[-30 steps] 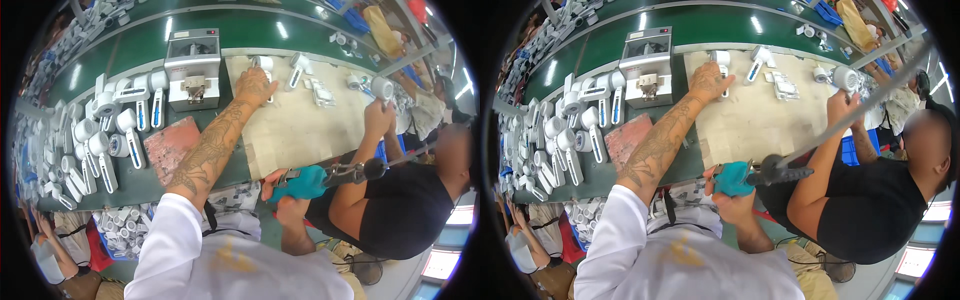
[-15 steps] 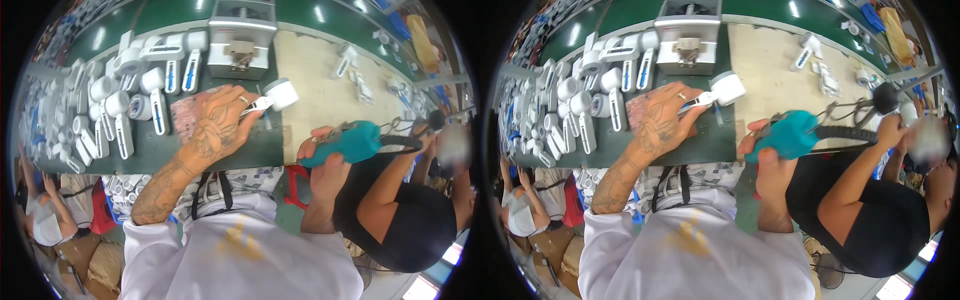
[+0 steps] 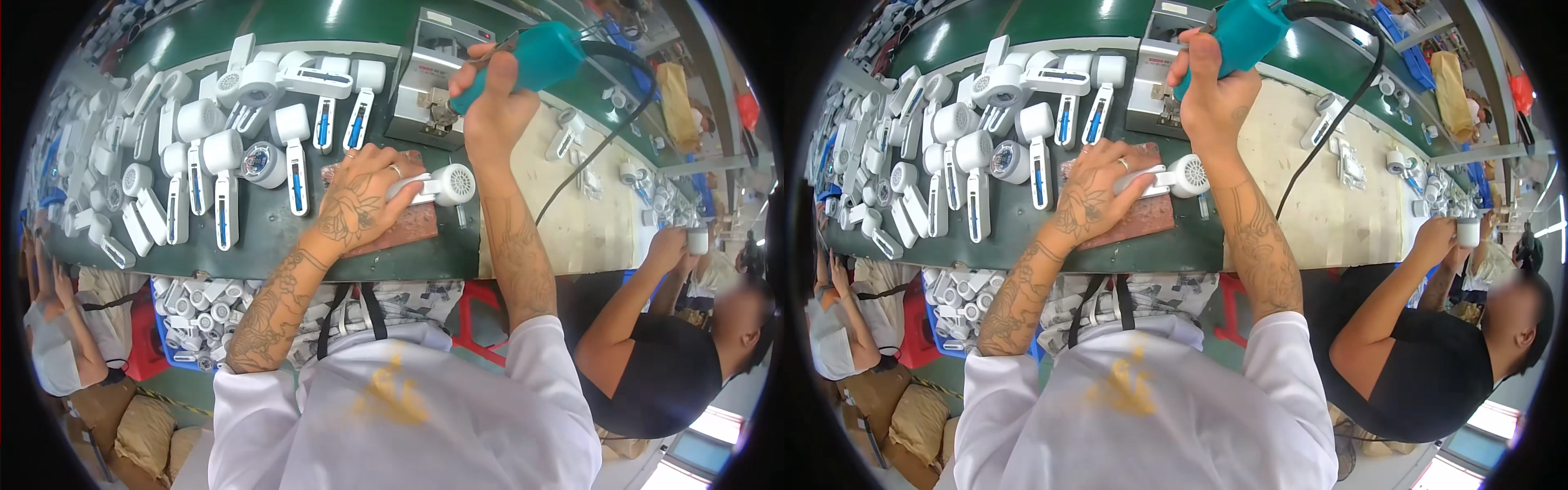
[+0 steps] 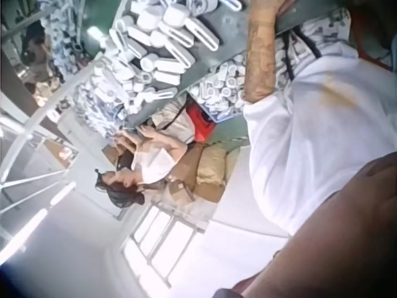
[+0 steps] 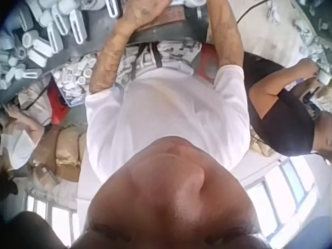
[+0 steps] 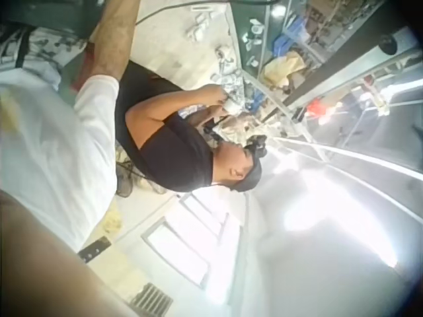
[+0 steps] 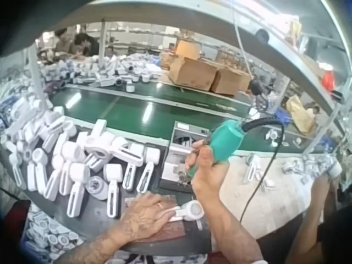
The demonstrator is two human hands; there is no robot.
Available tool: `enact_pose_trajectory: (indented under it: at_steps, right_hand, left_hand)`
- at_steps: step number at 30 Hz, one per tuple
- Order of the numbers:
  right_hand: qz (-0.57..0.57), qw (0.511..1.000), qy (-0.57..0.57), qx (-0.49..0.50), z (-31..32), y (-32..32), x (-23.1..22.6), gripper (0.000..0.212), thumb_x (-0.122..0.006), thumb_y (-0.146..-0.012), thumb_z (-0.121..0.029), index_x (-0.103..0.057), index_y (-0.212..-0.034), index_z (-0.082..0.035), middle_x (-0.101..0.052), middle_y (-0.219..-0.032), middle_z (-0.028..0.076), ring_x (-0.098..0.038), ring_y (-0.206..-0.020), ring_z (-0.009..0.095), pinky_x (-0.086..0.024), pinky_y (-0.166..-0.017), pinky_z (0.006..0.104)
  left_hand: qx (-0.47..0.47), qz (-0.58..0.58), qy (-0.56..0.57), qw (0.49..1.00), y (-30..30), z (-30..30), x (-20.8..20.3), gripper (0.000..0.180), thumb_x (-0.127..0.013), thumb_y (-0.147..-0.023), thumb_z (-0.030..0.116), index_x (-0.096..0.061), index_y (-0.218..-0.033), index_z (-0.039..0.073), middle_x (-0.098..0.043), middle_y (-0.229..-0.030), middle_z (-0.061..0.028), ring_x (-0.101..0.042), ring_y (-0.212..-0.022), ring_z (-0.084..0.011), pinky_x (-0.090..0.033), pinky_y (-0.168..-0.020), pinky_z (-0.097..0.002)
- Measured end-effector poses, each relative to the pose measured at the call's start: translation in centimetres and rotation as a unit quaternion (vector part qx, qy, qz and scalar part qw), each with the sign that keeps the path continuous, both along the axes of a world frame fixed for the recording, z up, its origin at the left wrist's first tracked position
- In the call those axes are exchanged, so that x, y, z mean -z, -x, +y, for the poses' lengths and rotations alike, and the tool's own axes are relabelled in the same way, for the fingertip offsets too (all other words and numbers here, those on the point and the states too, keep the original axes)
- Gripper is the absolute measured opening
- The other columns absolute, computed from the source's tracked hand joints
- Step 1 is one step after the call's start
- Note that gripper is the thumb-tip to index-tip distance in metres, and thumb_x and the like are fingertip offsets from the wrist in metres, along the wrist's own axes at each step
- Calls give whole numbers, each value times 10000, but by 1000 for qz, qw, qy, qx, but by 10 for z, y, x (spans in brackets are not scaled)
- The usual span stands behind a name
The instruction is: Assembling components of a small portable fan using an electric screwdriver.
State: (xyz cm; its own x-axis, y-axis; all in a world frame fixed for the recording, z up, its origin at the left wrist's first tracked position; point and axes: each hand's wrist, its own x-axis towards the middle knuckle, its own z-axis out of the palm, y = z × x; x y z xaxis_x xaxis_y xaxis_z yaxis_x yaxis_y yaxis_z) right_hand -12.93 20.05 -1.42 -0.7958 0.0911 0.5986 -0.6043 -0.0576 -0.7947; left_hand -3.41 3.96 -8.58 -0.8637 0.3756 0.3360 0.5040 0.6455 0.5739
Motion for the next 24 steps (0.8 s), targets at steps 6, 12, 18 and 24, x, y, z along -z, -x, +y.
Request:
enact_pose_trajectory:
  at_steps: [6, 12, 18, 24]
  right_hand:
    - [-15, 1000, -18, 0, -1, 3, 18, 443, -574, -1032, -418, -573, -935, 14, -567, -684, 68, -563, -591, 179, -468, -567, 309]
    - [-121, 992, -3, -25, -7, -29, 8, 519, -527, -1041, -482, -574, -965, 29, -545, -667, 76, -552, -576, 182, -458, -546, 315]
    - [-117, 992, -2, -54, -1, -57, 7, 592, -521, -1029, -536, -581, -1029, 54, -545, -671, 74, -556, -603, 182, -463, -565, 311]
    - [-111, 991, 50, -63, 5, -58, 21, 463, -598, -1017, -429, -623, -984, 32, -582, -684, 55, -563, -602, 141, -463, -555, 294]
  left_hand:
    - [-2, 20, -27, 999, -1, 1, 0, 254, -670, -920, 268, -743, -1111, 118, -639, -1014, -65, -567, -977, -276, -431, -900, -417]
    - [-3, 12, -44, 999, -2, -3, 0, 259, -672, -916, 246, -741, -1112, 91, -648, -997, -72, -576, -938, -284, -436, -885, -418]
    - [-3, 5, -24, 1000, -2, -5, 1, 263, -669, -916, 237, -738, -1126, 94, -659, -1013, -72, -579, -941, -281, -435, -896, -416]
    - [-3, 16, -32, 999, 1, 1, 1, 245, -665, -912, 236, -730, -1076, 66, -660, -1048, -96, -593, -999, -309, -444, -907, -427]
